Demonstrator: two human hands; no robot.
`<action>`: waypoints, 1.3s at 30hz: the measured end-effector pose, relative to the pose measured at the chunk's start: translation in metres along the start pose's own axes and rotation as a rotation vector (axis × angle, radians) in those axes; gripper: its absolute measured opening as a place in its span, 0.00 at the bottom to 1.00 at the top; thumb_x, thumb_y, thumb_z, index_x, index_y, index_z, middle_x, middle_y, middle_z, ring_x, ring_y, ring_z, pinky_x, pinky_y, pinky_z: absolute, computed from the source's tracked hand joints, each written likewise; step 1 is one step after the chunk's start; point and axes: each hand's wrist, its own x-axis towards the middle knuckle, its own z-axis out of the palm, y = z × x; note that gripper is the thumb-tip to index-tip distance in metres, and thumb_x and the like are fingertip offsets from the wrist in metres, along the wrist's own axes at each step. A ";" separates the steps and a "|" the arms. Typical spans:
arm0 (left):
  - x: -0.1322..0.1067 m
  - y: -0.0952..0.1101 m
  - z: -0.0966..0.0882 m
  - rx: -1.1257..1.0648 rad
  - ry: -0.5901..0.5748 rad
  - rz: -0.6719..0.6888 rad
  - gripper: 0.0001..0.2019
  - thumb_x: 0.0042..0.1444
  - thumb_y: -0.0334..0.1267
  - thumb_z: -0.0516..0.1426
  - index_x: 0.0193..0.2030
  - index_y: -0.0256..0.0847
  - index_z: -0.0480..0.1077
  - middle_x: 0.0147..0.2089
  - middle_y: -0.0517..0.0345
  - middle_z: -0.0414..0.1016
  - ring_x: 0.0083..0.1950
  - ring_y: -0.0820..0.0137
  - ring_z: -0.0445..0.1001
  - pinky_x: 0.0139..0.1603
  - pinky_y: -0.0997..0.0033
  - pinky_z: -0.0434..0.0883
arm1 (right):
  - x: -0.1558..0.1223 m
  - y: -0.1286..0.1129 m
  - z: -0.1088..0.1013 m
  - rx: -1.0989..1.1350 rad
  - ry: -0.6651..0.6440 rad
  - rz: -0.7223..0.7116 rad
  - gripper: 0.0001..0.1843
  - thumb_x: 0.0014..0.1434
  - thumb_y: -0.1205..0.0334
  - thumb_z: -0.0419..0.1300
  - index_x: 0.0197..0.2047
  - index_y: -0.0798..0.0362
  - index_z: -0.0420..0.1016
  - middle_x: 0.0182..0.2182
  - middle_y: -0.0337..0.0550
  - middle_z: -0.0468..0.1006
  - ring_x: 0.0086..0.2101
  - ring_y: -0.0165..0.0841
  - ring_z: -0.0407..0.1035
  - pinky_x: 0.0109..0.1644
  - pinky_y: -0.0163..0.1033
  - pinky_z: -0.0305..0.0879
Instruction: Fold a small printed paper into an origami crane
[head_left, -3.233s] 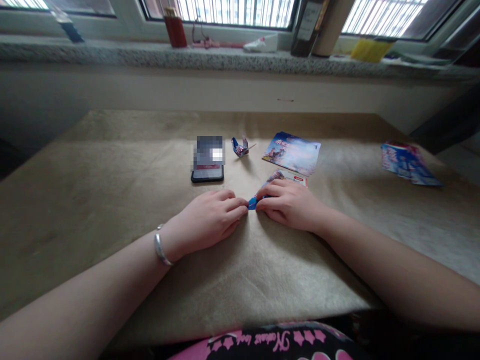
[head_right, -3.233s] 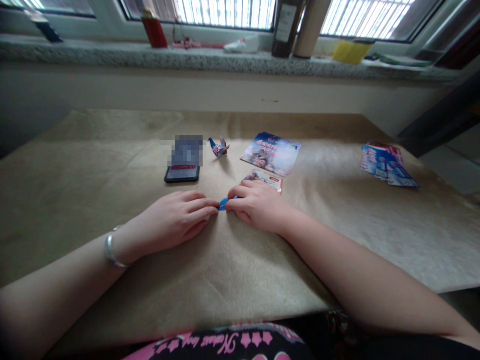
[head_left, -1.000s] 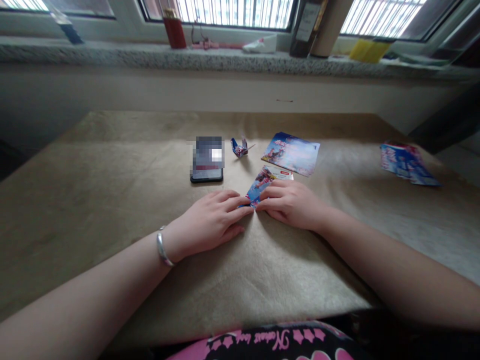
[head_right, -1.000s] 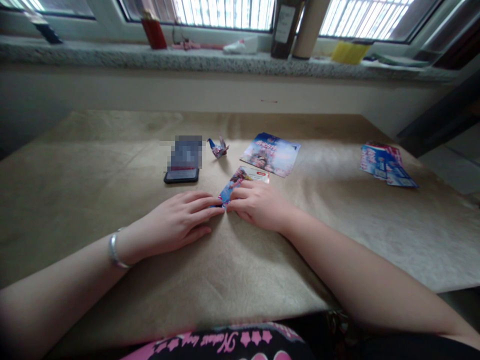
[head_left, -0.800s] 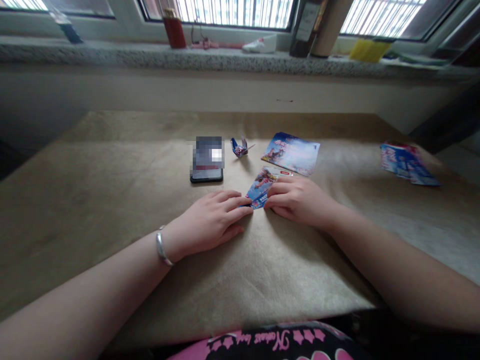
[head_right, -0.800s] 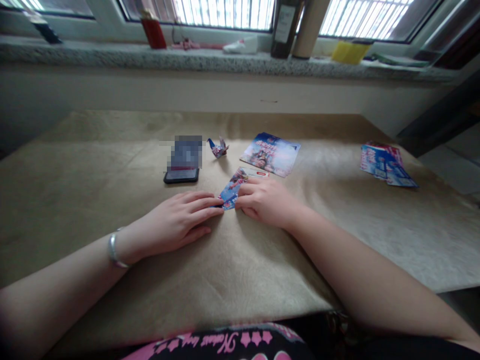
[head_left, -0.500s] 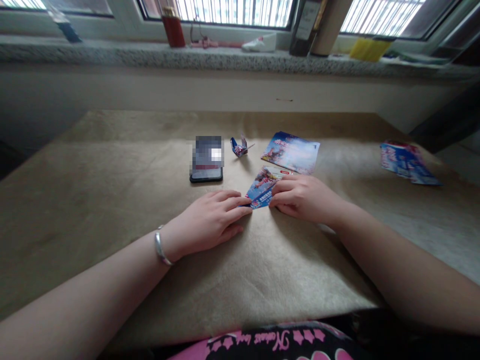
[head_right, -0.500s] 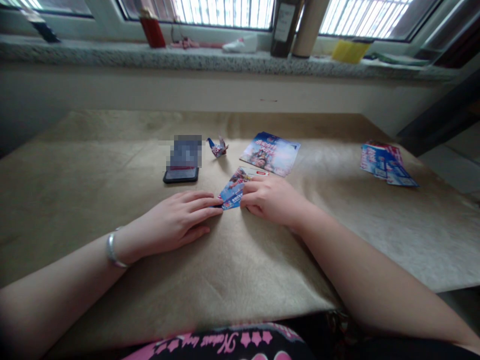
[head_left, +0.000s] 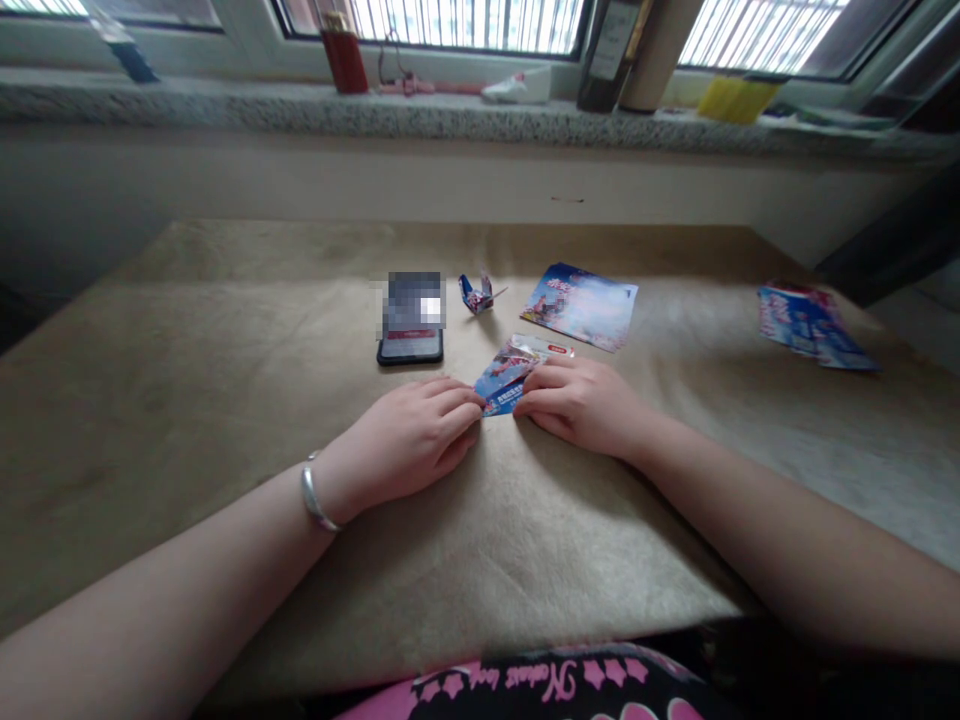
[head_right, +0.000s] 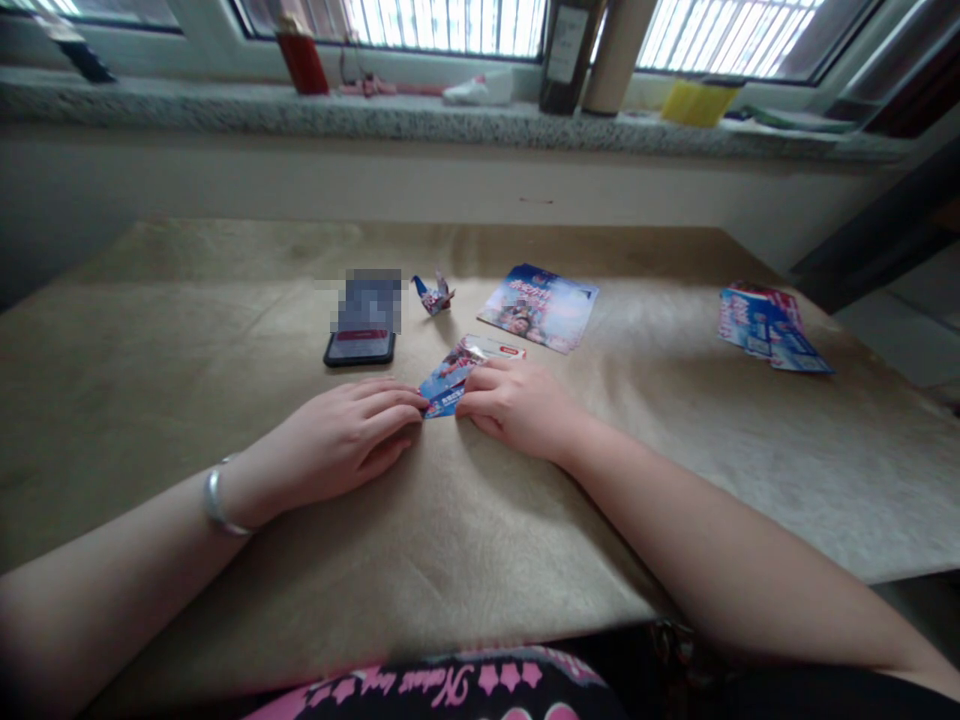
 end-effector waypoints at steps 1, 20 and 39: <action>0.000 -0.001 0.001 -0.015 -0.008 -0.001 0.12 0.62 0.34 0.50 0.48 0.37 0.70 0.51 0.50 0.73 0.51 0.65 0.70 0.55 0.61 0.70 | 0.000 0.000 0.000 0.000 0.000 0.000 0.12 0.62 0.64 0.53 0.36 0.49 0.79 0.34 0.42 0.78 0.36 0.34 0.67 0.41 0.38 0.62; -0.004 -0.003 0.003 -0.024 0.012 0.005 0.15 0.62 0.35 0.50 0.53 0.40 0.70 0.51 0.50 0.74 0.51 0.64 0.72 0.52 0.61 0.73 | -0.005 0.007 -0.016 -0.043 -0.098 -0.012 0.13 0.61 0.66 0.53 0.38 0.46 0.79 0.40 0.41 0.78 0.37 0.33 0.69 0.44 0.38 0.62; -0.003 -0.002 0.001 -0.023 0.003 0.009 0.15 0.62 0.34 0.49 0.53 0.40 0.70 0.51 0.49 0.74 0.51 0.65 0.72 0.52 0.61 0.73 | -0.015 0.012 -0.029 -0.091 -0.184 0.062 0.11 0.57 0.68 0.55 0.34 0.47 0.78 0.36 0.39 0.78 0.35 0.30 0.70 0.35 0.35 0.61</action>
